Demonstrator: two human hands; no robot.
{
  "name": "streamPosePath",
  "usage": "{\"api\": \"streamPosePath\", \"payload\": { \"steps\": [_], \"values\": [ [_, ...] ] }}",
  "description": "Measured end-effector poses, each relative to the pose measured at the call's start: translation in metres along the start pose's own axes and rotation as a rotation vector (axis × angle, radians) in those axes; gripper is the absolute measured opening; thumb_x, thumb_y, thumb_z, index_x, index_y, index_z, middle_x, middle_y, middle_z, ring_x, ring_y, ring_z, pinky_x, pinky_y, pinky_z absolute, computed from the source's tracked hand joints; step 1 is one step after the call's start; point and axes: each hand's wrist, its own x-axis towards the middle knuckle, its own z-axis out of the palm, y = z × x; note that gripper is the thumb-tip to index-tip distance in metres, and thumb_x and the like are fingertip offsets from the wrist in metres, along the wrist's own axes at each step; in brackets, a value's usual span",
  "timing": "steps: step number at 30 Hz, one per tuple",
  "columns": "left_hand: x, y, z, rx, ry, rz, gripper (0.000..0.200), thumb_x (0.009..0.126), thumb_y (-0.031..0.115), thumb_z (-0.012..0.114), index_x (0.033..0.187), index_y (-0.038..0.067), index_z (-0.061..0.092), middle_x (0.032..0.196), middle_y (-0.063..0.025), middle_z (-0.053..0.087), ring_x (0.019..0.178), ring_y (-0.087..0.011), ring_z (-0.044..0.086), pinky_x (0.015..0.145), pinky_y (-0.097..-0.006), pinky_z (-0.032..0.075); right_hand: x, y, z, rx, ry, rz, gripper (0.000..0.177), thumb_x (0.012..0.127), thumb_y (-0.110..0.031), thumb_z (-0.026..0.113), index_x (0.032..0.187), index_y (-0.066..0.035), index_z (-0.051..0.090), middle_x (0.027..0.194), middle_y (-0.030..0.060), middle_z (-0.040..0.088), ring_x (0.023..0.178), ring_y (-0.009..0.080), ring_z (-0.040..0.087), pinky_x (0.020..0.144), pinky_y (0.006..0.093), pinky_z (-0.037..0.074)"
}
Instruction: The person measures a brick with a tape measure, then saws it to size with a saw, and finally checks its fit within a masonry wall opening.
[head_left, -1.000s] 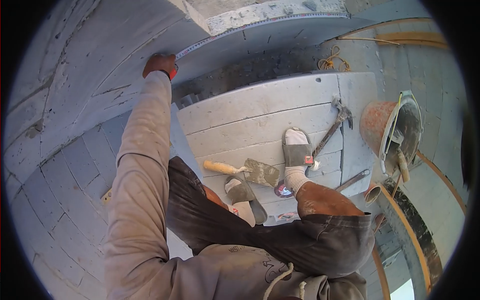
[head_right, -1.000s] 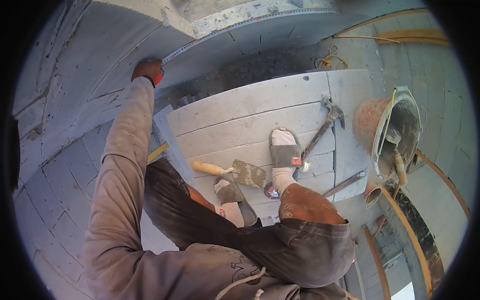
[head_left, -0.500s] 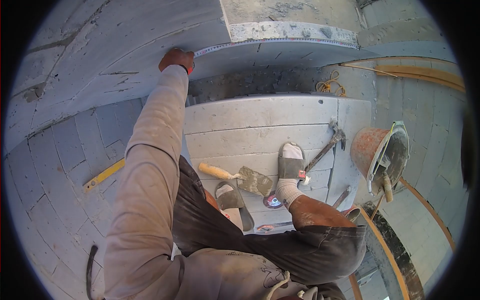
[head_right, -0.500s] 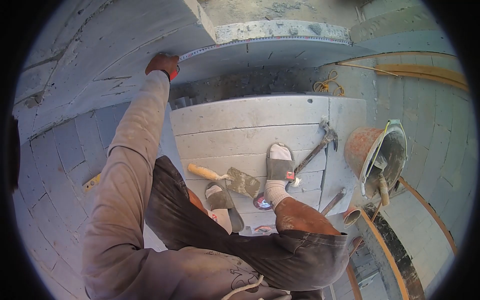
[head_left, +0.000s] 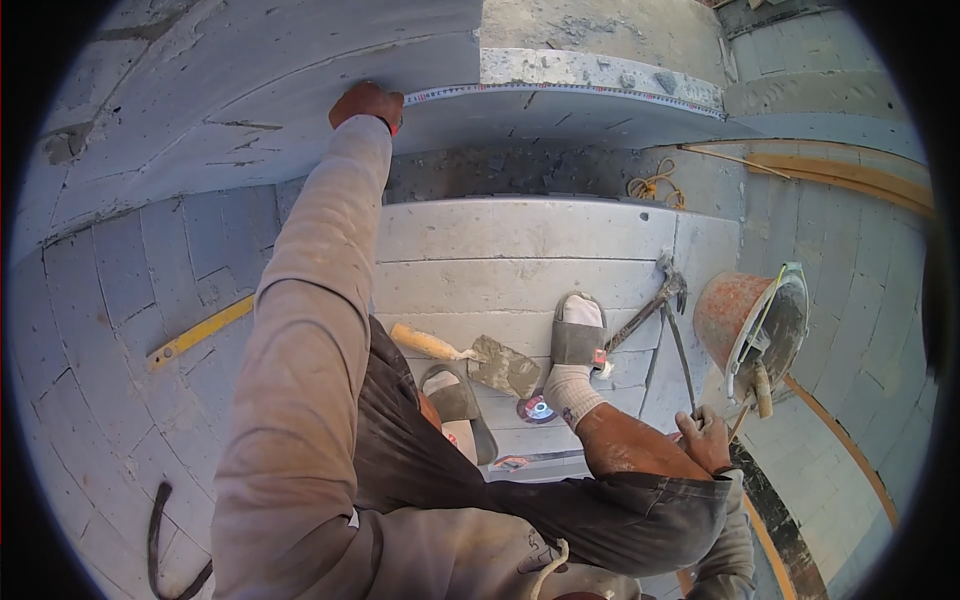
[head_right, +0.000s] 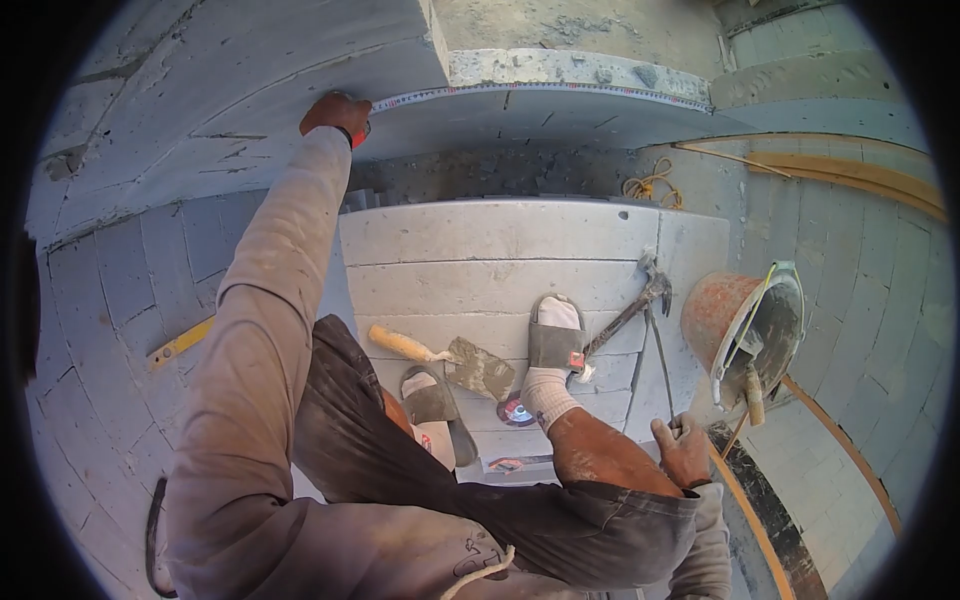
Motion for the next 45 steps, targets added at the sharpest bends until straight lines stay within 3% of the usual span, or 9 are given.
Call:
{"api": "streamPosePath", "payload": {
  "steps": [5, 8, 14, 17, 19, 22, 34, 35, 45],
  "values": [
    [0.000, -0.001, 0.002, 0.000, -0.025, 0.001, 0.038, 0.088, 0.041, 0.053, 0.106, 0.012, 0.072, 0.114, -0.0129, 0.066, 0.104, -0.0311, 0.062, 0.091, -0.0391, 0.048, -0.005, -0.033, -0.057, 0.228, 0.008, -0.061, 0.030, 0.087, -0.028, 0.064, 0.083, 0.001, 0.057, 0.059, 0.0072, 0.053, 0.058, 0.0166, 0.051, 0.060, 0.0334, 0.045],
    [-0.003, 0.002, -0.005, -0.016, -0.028, -0.015, 0.038, 0.088, 0.040, 0.054, 0.105, 0.012, 0.072, 0.113, -0.0128, 0.066, 0.104, -0.0309, 0.063, 0.090, -0.0388, 0.048, 0.007, -0.084, -0.059, 0.086, 0.244, -0.506, 0.037, 0.090, -0.037, 0.061, 0.096, -0.001, 0.058, 0.066, -0.0001, 0.050, 0.057, 0.0119, 0.047, 0.052, 0.0282, 0.039],
    [0.002, -0.001, 0.001, -0.024, -0.014, -0.015, 0.036, 0.088, 0.038, 0.054, 0.105, 0.012, 0.072, 0.111, -0.0130, 0.067, 0.102, -0.0303, 0.063, 0.089, -0.0377, 0.049, 0.084, -0.151, -0.021, 0.057, -0.688, -0.164, 0.031, 0.084, -0.022, 0.070, 0.100, 0.003, 0.062, 0.073, 0.0052, 0.065, 0.077, 0.0153, 0.064, 0.071, 0.0318, 0.052],
    [-0.002, -0.001, -0.003, -0.031, -0.044, -0.046, 0.034, 0.088, 0.037, 0.055, 0.106, 0.013, 0.071, 0.112, -0.0127, 0.066, 0.102, -0.0299, 0.063, 0.090, -0.0376, 0.049, 0.096, -0.175, 0.028, 0.124, -0.695, -0.092, 0.035, 0.087, -0.029, 0.067, 0.099, 0.004, 0.062, 0.076, 0.0130, 0.067, 0.074, 0.0236, 0.067, 0.071, 0.0359, 0.053],
    [0.004, -0.001, 0.004, -0.044, -0.056, -0.047, 0.033, 0.088, 0.037, 0.055, 0.106, 0.014, 0.071, 0.112, -0.0125, 0.066, 0.103, -0.0298, 0.063, 0.090, -0.0377, 0.049, 0.101, -0.182, 0.058, -0.147, -0.223, -0.463, 0.040, 0.088, -0.035, 0.062, 0.096, 0.005, 0.061, 0.075, 0.0222, 0.066, 0.076, 0.0357, 0.067, 0.072, 0.0412, 0.052],
    [0.009, -0.010, 0.014, 0.029, -0.026, 0.055, 0.033, 0.087, 0.036, 0.057, 0.106, 0.014, 0.071, 0.111, -0.0123, 0.067, 0.101, -0.0298, 0.063, 0.089, -0.0382, 0.049, 0.106, -0.207, 0.085, 0.222, -0.320, -0.461, 0.039, 0.090, -0.033, 0.054, 0.096, 0.006, 0.061, 0.081, 0.0302, 0.064, 0.083, 0.0437, 0.065, 0.076, 0.0456, 0.051],
    [0.009, -0.006, 0.007, -0.017, -0.006, 0.025, 0.038, 0.088, 0.041, 0.053, 0.103, 0.013, 0.072, 0.107, -0.0132, 0.068, 0.098, -0.0299, 0.064, 0.087, -0.0393, 0.049, 0.139, -0.315, 0.114, -0.250, -0.326, -0.450, 0.035, 0.088, -0.018, 0.049, 0.107, 0.011, 0.054, 0.094, 0.0305, 0.066, 0.093, 0.0417, 0.066, 0.085, 0.0445, 0.051],
    [0.005, -0.004, 0.004, -0.022, 0.003, 0.007, 0.037, 0.088, 0.041, 0.053, 0.103, 0.014, 0.072, 0.107, -0.0131, 0.068, 0.098, -0.0298, 0.064, 0.087, -0.0393, 0.049, 0.169, -0.305, 0.134, -0.588, -0.359, -0.694, 0.037, 0.086, -0.017, 0.051, 0.108, 0.012, 0.056, 0.096, 0.0310, 0.066, 0.094, 0.0410, 0.066, 0.085, 0.0423, 0.052],
    [0.007, -0.008, 0.008, -0.023, -0.010, 0.017, 0.035, 0.087, 0.039, 0.055, 0.105, 0.015, 0.072, 0.108, -0.0124, 0.068, 0.099, -0.0298, 0.064, 0.088, -0.0388, 0.049, 0.148, -0.347, 0.112, -0.505, -0.396, -0.517, 0.031, 0.076, -0.016, 0.055, 0.093, 0.003, 0.072, 0.095, 0.0243, 0.068, 0.091, 0.0358, 0.068, 0.082, 0.0404, 0.052]
  ]
}}
